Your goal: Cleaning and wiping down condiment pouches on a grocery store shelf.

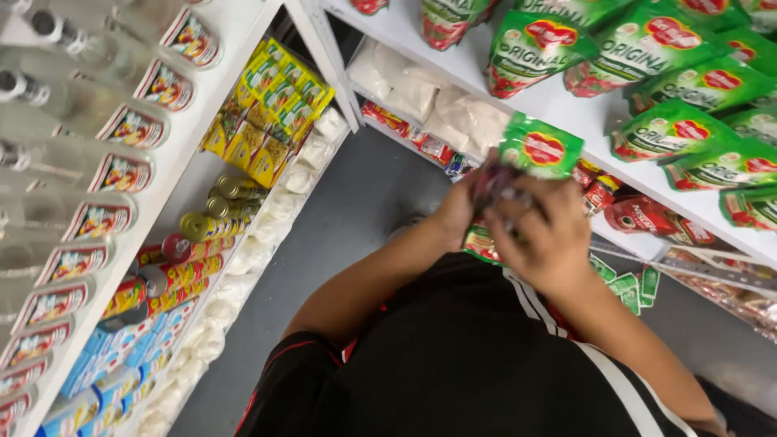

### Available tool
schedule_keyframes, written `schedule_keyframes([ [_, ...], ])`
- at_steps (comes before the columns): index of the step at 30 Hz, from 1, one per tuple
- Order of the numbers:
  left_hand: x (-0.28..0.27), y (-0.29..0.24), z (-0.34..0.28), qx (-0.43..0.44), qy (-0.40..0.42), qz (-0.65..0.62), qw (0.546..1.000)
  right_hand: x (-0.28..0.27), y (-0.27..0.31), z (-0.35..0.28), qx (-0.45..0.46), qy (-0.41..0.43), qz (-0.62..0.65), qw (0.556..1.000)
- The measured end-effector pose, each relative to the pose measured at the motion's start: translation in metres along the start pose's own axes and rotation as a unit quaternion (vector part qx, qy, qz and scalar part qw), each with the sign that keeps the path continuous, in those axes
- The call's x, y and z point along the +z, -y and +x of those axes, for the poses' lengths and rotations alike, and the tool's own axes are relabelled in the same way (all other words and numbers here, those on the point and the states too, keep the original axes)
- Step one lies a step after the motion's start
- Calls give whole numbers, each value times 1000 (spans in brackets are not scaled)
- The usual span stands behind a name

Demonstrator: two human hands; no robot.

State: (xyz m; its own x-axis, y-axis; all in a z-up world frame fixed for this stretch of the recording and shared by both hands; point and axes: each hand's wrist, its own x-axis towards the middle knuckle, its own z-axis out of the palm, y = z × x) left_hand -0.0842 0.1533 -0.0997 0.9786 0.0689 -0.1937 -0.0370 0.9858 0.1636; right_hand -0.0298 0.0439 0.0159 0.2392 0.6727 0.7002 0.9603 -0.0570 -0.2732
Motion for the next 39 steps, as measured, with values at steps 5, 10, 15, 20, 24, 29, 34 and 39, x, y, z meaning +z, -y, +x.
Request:
schedule_keyframes([
  [5,11,-19,0,-23,40,19,999,-12,-28,-12,20,12,-64,998],
  [10,29,-20,3,-47,40,49,997,-12,-29,16,54,-33,-78,995],
  [15,3,-25,20,-34,50,32,998,-10,16,5,20,14,-20,999],
  [20,25,-20,24,-97,59,44,993,-38,-51,5,47,-27,-129,990],
  [24,11,-9,38,-96,68,39,992,-31,-36,17,48,-43,-123,990],
  [29,78,-33,29,-78,80,25,993,-29,2,-5,34,-11,-2,999],
  [34,22,5,56,-102,31,20,994,-59,-47,-22,100,-27,-52,993],
  [39,43,13,50,-148,-12,26,989,-70,-34,-17,156,-44,-77,984],
])
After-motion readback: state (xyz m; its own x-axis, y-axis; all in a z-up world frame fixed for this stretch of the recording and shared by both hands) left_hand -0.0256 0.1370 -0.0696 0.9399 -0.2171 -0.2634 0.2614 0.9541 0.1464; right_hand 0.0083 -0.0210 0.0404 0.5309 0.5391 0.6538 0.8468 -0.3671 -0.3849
